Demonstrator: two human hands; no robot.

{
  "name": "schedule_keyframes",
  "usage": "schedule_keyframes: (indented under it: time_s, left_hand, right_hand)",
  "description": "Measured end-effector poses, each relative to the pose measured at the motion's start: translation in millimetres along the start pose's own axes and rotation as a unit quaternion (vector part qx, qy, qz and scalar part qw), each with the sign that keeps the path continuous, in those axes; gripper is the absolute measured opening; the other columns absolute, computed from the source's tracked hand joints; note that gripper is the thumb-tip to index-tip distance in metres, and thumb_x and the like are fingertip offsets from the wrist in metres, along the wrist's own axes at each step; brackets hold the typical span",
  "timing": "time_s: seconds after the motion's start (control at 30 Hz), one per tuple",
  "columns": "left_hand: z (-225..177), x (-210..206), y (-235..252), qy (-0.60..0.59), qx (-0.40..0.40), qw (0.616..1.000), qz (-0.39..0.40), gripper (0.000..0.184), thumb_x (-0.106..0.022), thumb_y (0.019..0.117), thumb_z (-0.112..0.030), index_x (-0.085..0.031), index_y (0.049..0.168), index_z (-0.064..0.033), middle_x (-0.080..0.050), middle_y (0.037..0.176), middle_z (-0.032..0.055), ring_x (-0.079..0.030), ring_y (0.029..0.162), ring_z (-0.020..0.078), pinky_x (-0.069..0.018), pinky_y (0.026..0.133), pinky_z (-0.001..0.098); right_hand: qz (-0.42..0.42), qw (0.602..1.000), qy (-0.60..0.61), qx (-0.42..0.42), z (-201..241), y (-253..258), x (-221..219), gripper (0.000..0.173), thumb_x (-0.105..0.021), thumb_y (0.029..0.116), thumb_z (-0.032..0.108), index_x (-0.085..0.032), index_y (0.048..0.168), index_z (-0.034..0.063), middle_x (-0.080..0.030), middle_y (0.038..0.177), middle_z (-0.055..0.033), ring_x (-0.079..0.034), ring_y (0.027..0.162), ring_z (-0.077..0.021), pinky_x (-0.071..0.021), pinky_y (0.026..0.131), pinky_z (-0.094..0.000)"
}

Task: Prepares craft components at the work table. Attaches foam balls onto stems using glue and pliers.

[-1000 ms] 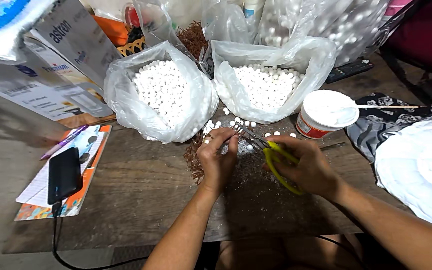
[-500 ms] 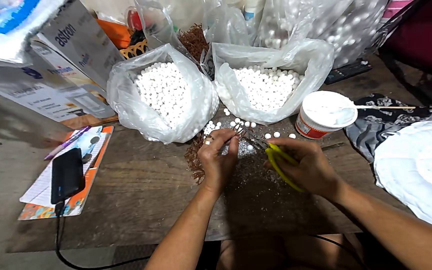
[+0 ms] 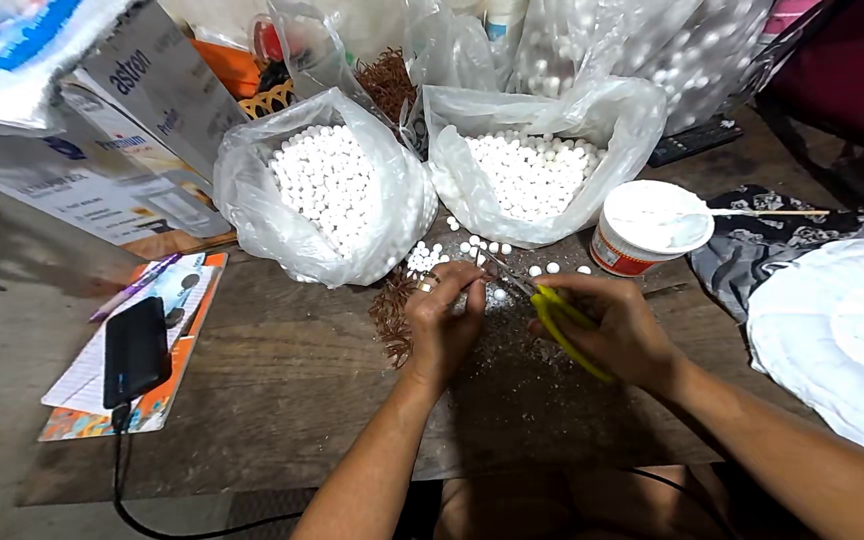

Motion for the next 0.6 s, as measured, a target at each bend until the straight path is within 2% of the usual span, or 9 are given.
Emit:
schedule_keyframes:
  time_s: [0.2, 0.3, 0.43, 0.53, 0.6]
  left_hand:
    - [-2.3, -3.5, -4.6, -0.069, -0.002, 0.997, 0.039, 0.007, -0.067, 0.0855, 0.002, -0.071, 0.083, 0.0071, -0.073, 0.088, 0.0147, -0.071, 0.091, 0.0107, -0.0568, 0.083, 0.0212]
    - [-1.3, -1.9, -1.3, -0.035, 0.022, 0.999, 0.019, 0.006, -0.068, 0.0833, 0.004, -0.073, 0.083, 0.007, -0.074, 0.088, 0.0151, -0.072, 0.089, 0.0102, -0.0566, 0.081, 0.0202]
    - [3.9, 2.3, 0.4, -0.01, 0.084, 0.996, -0.011, 0.005, -0.071, 0.0823, 0.005, -0.074, 0.086, 0.0061, -0.074, 0.092, 0.0124, -0.07, 0.088, 0.0046, -0.0561, 0.08, 0.0162]
    - [4.4, 2.1, 0.5, -0.021, 0.077, 0.997, -0.023, 0.005, -0.072, 0.0814, 0.005, -0.074, 0.085, 0.0065, -0.074, 0.091, 0.0122, -0.07, 0.088, 0.0043, -0.056, 0.079, 0.0159]
    - [3.9, 2.7, 0.5, -0.028, 0.084, 0.996, -0.026, 0.005, -0.071, 0.0817, 0.005, -0.074, 0.086, 0.0061, -0.074, 0.091, 0.0113, -0.07, 0.088, 0.0039, -0.0563, 0.079, 0.016]
  right_hand:
    - [-0.038, 0.999, 0.028, 0.005, 4.1, 3.6, 5.3, 0.029, -0.07, 0.0898, 0.012, -0.07, 0.113, -0.0053, -0.07, 0.079, 0.0031, -0.059, 0.067, 0.0087, -0.0496, 0.063, -0.0091]
    - [-0.044, 0.999, -0.011, -0.014, 0.8, 8.9, 13.6, 0.037, -0.074, 0.0895, 0.023, -0.069, 0.115, -0.0036, -0.056, 0.069, 0.009, -0.046, 0.06, 0.0094, -0.0395, 0.056, -0.0088]
    - [-0.011, 0.999, 0.0, -0.038, -2.3, 7.4, 9.0, 0.036, -0.073, 0.0885, 0.019, -0.068, 0.116, -0.0031, -0.059, 0.072, 0.0067, -0.05, 0.063, 0.0085, -0.0429, 0.06, -0.0095]
    - [0.003, 0.999, 0.021, -0.033, -2.7, 8.7, 8.1, 0.039, -0.073, 0.0888, 0.022, -0.067, 0.117, -0.0034, -0.063, 0.076, 0.0071, -0.053, 0.066, 0.0104, -0.0456, 0.063, -0.0079]
    - [0.003, 0.999, 0.027, -0.029, -3.1, 8.6, 8.1, 0.041, -0.073, 0.0884, 0.025, -0.066, 0.118, -0.0037, -0.061, 0.075, 0.0081, -0.052, 0.065, 0.011, -0.0445, 0.061, -0.0073]
Point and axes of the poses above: each hand's wrist, its own y-axis towards the middle knuckle, its own x-axis out of the back of the hand, z = x × y, the point moved 3 cm from there along y, towards the middle knuckle
